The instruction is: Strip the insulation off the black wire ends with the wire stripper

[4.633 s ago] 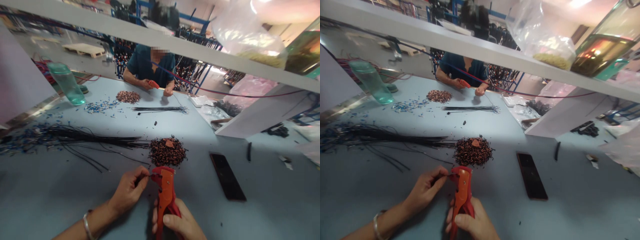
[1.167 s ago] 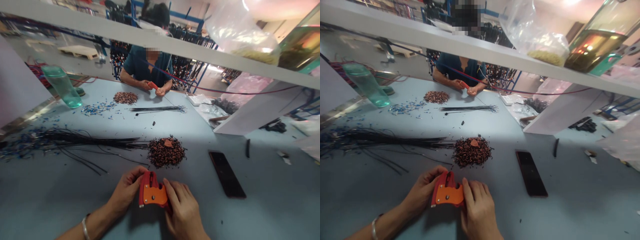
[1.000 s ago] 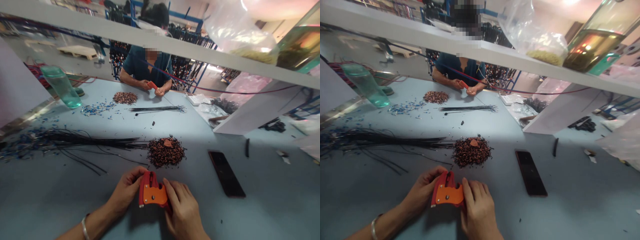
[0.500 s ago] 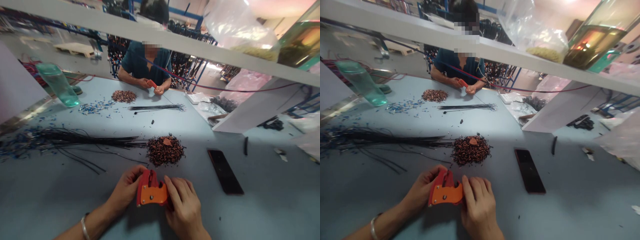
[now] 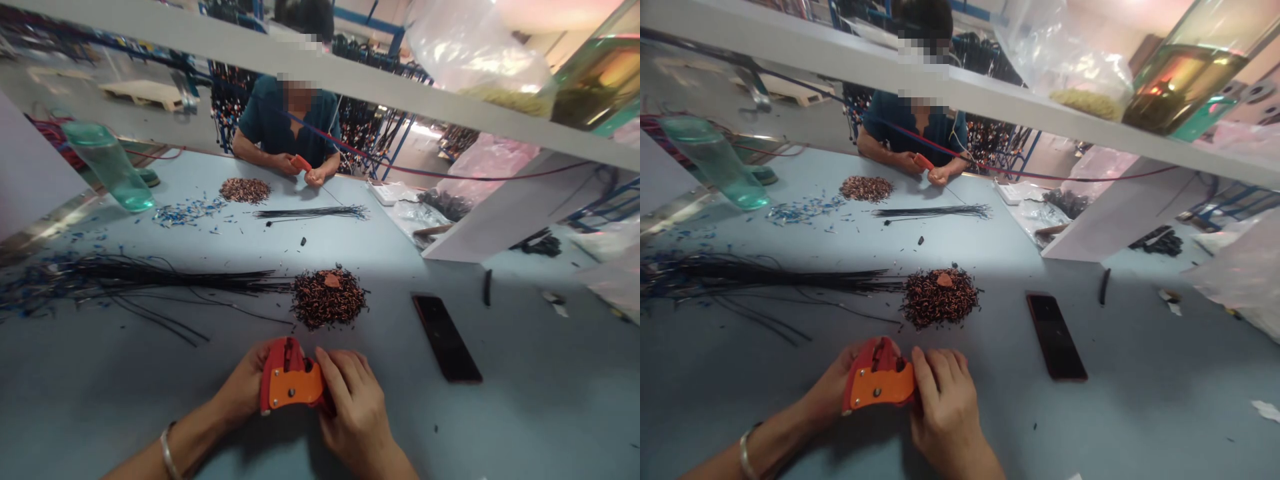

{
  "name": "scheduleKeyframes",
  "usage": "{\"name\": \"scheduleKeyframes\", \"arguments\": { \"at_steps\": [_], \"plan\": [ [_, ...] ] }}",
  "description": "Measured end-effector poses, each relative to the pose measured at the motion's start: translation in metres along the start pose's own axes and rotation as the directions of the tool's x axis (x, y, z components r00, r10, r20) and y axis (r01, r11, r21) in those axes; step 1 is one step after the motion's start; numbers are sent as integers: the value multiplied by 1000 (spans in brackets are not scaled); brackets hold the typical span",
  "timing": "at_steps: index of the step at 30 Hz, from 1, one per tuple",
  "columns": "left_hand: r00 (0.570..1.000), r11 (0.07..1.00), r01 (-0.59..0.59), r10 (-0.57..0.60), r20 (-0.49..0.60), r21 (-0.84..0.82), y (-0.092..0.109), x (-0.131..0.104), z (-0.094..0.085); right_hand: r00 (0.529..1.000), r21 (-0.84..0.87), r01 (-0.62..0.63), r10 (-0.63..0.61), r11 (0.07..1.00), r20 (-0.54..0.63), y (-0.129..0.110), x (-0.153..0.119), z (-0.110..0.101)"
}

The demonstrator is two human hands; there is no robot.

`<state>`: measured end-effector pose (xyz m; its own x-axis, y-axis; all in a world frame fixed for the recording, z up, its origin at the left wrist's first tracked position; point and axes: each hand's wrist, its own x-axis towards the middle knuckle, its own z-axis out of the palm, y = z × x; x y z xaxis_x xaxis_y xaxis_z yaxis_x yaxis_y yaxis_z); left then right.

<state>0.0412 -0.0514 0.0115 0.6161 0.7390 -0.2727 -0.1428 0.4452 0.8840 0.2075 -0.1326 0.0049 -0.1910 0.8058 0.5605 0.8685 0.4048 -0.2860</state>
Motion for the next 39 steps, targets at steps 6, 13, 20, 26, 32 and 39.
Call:
{"name": "scheduleKeyframes", "arguments": {
  "at_steps": [6,13,20,26,32,39],
  "plan": [
    [1000,993,-4,4,4,121,2,-1,0,1000,10,-20,20,1000,17,1,-2,1],
    [998,993,-48,45,35,110,1,0,-2,999,62,-23,21,998,37,2,-3,-1],
    [990,976,-121,105,92,182,2,-1,-2,997,98,-47,40,994,71,1,-5,-3],
    [982,960,-171,148,114,224,4,-2,0,995,115,-53,42,992,96,3,-6,-1],
    [989,971,-135,118,93,198,4,-2,-1,999,108,-17,11,994,53,3,-4,-1],
    [996,995,-56,61,-59,82,1,0,0,1000,185,-9,5,983,25,1,-2,-2]
  ]
}}
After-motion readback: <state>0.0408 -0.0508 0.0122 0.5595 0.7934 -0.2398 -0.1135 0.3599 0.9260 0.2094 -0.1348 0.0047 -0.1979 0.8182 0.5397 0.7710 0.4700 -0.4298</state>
